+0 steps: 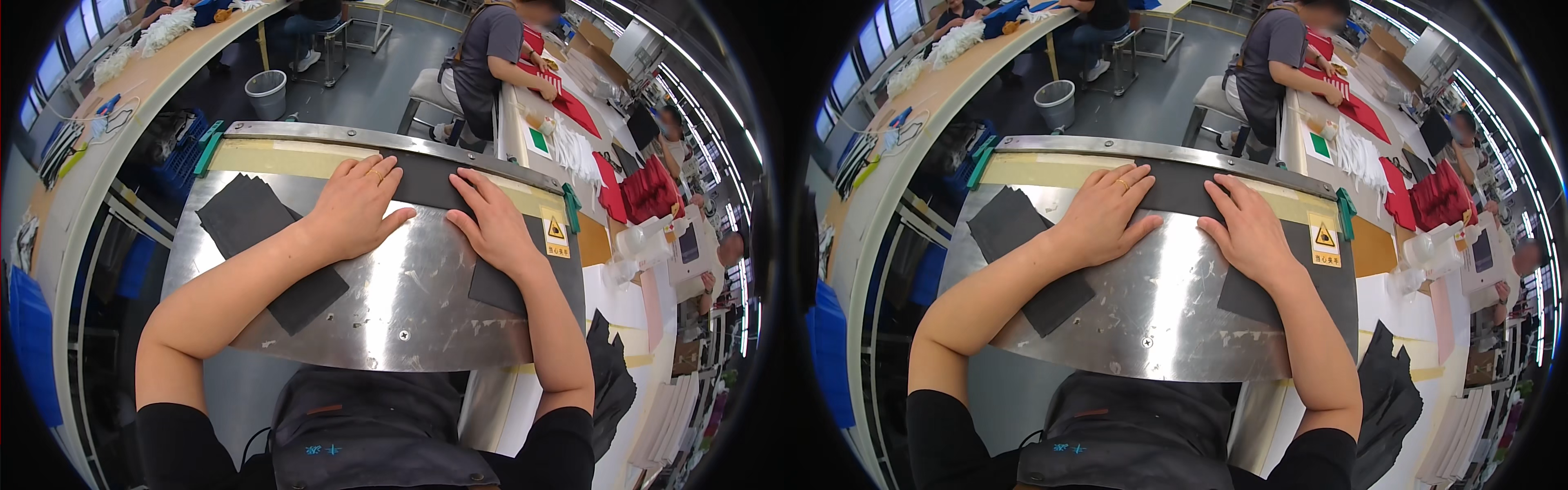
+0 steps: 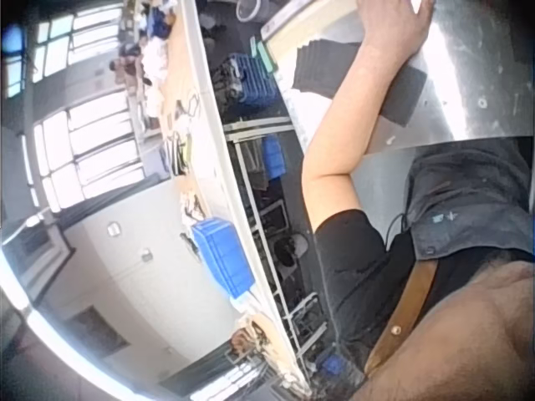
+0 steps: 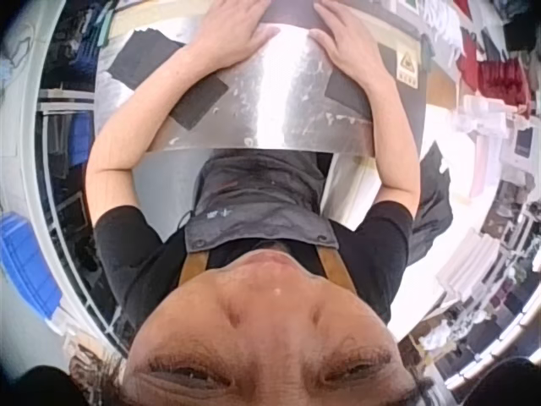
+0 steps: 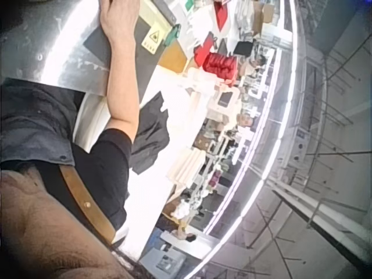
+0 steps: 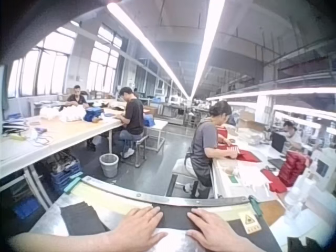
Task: The person uses a manual hydraulic guillotine cutter to trim rectangular pieces of dark fabric. They repeatedly place fabric pieces on the metal cutting bed, align them against the guide, and press down the lever to slice the material. The cut pieces are stacked on the table to the right.
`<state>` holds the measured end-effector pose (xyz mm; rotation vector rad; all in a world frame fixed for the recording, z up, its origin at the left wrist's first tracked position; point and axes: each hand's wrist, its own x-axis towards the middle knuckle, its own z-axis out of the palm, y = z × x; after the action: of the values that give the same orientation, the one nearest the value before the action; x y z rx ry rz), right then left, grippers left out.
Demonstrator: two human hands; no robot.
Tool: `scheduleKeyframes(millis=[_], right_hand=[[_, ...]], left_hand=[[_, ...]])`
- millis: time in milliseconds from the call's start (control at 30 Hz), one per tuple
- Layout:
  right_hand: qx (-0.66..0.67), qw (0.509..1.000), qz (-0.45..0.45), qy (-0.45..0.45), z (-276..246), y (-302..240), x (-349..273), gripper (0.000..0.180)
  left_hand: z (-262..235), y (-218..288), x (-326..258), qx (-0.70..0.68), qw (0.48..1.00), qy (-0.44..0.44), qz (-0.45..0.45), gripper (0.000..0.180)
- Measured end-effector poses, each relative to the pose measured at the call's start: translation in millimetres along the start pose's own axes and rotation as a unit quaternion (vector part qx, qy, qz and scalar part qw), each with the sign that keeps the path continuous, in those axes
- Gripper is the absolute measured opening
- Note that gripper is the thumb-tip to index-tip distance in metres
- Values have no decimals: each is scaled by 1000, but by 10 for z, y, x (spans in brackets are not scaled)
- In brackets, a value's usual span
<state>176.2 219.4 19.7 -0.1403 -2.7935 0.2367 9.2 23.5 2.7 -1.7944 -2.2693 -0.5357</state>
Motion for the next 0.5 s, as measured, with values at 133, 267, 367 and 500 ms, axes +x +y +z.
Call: scheduleKeyframes(millis=[133, 267, 367, 500], right_hand=[[4, 1000, 8, 1, -23, -36, -13, 51], [-13, 999, -25, 30, -13, -58, 2, 47], [-7, 996, -58, 63, -41, -66, 81, 34], [6, 995, -68, 78, -20, -62, 138, 16]], left_hand=[[-12, 2, -1, -1, 1000, 0, 2, 60], [-50, -1, -31, -4, 1000, -2, 2, 59], [-21, -52, -3, -2, 999, 35, 22, 56], [-252, -48, 156, -172, 985, -6, -22, 47]])
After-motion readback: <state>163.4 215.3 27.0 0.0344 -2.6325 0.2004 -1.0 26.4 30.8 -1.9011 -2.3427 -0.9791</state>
